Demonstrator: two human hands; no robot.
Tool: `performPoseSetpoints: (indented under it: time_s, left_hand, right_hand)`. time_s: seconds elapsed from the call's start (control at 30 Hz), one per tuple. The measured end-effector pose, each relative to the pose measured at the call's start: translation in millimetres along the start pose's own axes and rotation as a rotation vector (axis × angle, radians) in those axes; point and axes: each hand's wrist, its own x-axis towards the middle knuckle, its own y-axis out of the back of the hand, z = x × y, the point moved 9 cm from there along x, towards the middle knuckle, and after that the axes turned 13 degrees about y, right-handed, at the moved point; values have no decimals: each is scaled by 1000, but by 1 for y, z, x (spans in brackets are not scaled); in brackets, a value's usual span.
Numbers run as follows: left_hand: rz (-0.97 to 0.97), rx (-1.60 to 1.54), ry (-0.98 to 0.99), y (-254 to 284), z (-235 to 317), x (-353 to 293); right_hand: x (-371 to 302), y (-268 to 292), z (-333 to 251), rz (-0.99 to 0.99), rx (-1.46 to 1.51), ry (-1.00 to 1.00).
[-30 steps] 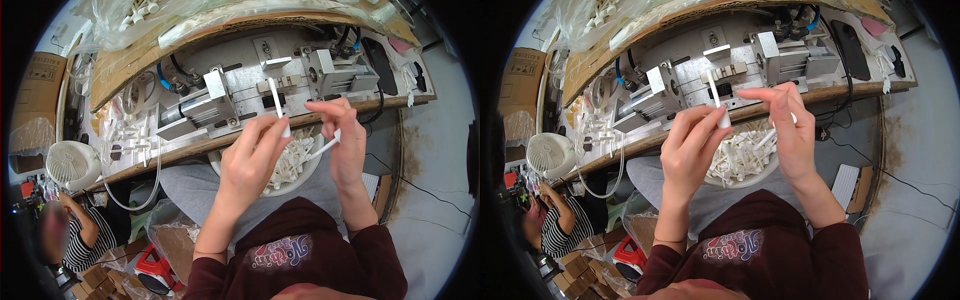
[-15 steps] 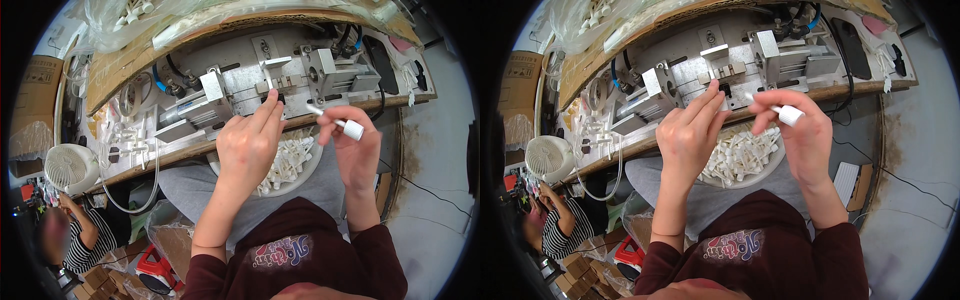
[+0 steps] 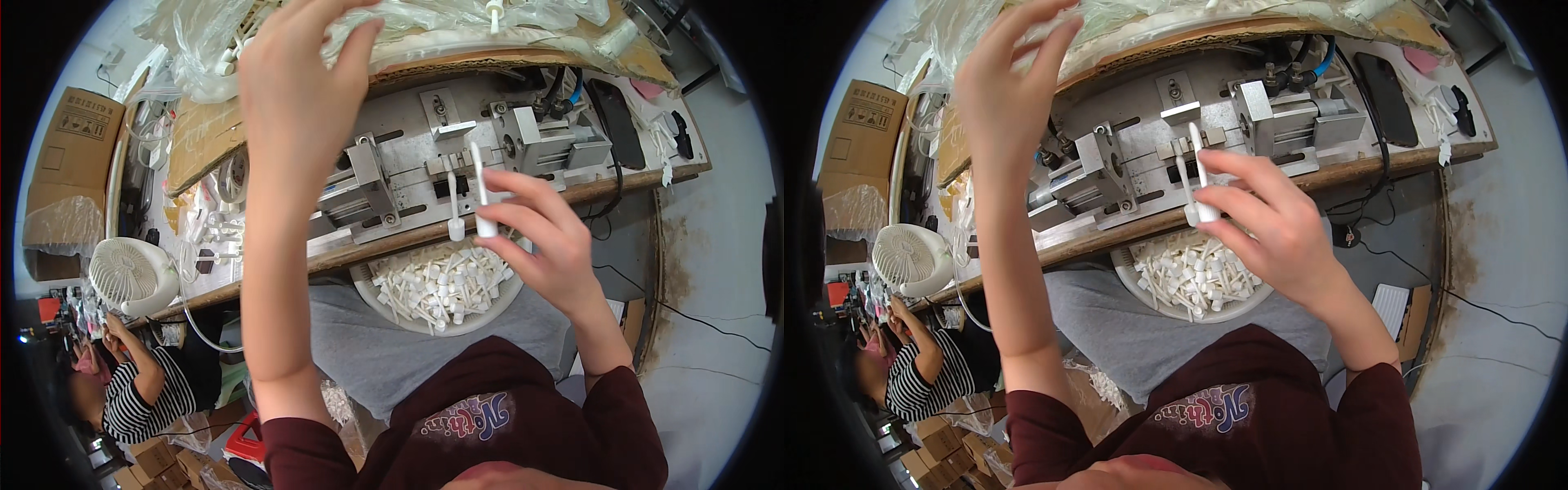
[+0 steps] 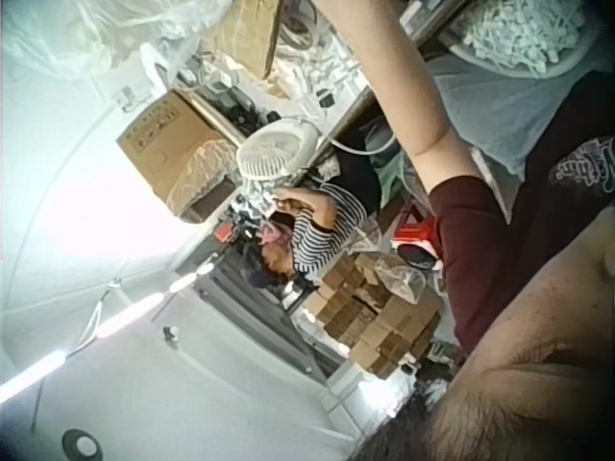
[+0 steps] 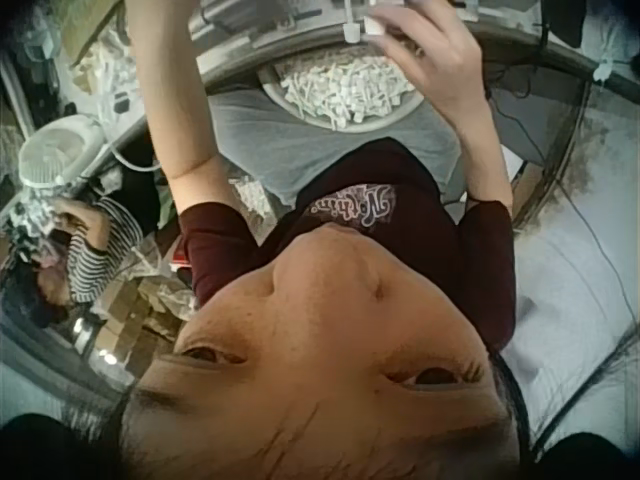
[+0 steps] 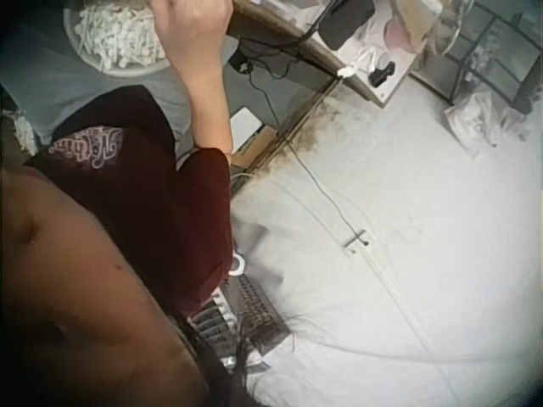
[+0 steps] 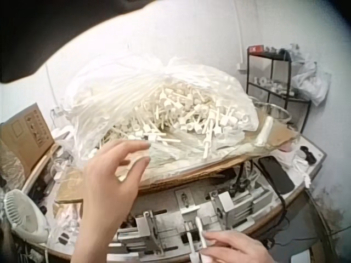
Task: Manually assembling or pressing white plastic components using a pneumatic machine in a factory workshop.
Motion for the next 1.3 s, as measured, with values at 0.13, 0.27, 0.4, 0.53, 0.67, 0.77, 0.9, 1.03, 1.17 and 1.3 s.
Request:
performPoseSetpoints:
  time_s: [0.13,0.27,0.4,0.53,0.67,0.77,0.9,1.03,1.17,1.3]
  left_hand:
    - [-40,104,-144,-50,-33,40]
    - [-86,206,-116,-84,-53,56]
    - [-454,461,43,-129,-78,64]
    - [-325,402,-13,-122,-73,65]
    - [-180,357,-165,-101,-62,58]
    - [-363,231,63,-100,-72,57]
    - [-298,-119,417,-57,-63,38]
    - [-233,-347,348,-3,-24,-2]
    - [-328,-453,275,17,2,-46]
    - [-394,-378,257,2,10,-98]
  right_hand:
    - [3,-26,0,-112,-194,138]
    - [3,-38,-3,-181,-314,214]
    - [6,-42,1,-206,-368,208]
    - [10,-44,6,-220,-368,176]
    - [14,-43,1,-225,-364,207]
    - [14,-42,2,-246,-344,185]
    - [27,-29,-1,-216,-269,157]
    - [74,17,4,-51,-259,174]
    - [130,62,4,47,-718,533]
    - [162,48,65,-143,-806,578]
